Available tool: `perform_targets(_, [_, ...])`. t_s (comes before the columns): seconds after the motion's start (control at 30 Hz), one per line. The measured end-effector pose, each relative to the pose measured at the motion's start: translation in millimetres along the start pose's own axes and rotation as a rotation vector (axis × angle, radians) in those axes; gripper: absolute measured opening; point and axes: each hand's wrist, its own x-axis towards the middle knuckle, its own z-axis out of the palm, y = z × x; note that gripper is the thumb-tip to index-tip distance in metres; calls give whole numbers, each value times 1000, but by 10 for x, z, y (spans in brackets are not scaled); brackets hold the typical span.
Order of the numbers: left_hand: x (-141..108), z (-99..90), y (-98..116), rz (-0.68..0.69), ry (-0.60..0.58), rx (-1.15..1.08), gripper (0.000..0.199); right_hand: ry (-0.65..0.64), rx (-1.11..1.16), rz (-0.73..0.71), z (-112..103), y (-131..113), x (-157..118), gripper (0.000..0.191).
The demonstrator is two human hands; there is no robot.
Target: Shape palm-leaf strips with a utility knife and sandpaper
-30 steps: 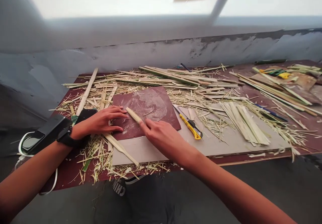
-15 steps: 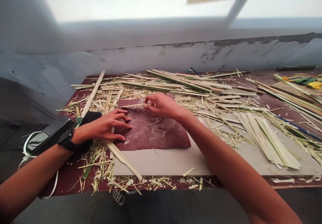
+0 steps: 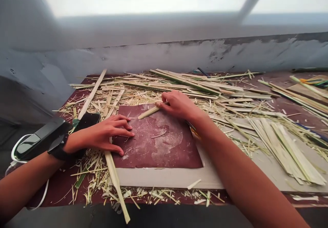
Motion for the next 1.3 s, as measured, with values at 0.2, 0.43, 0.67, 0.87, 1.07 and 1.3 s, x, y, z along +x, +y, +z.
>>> perform_targets(0.2, [6, -3, 4, -4, 7, -14, 54, -11, -22, -110, 63, -171, 8, 34])
perform_targets(0.43, [15, -13, 18, -11, -7, 16, 57, 46, -12, -80, 24, 61, -19, 34])
perform_targets(0.67, [23, -19, 28, -38, -17, 47, 60, 12, 5, -171, 99, -146, -2, 37])
perform_targets(0.87, [6, 15, 2, -14, 16, 41, 66, 79, -8, -68, -11, 159, -44, 35])
perform_targets(1.07, [-11, 33, -12, -4, 33, 67, 72, 24, 0, -165, 91, -152, -19, 37])
perform_targets(1.3, [-11, 51, -24, -19, 17, 76, 76, 73, -42, -64, 52, 208, -31, 38])
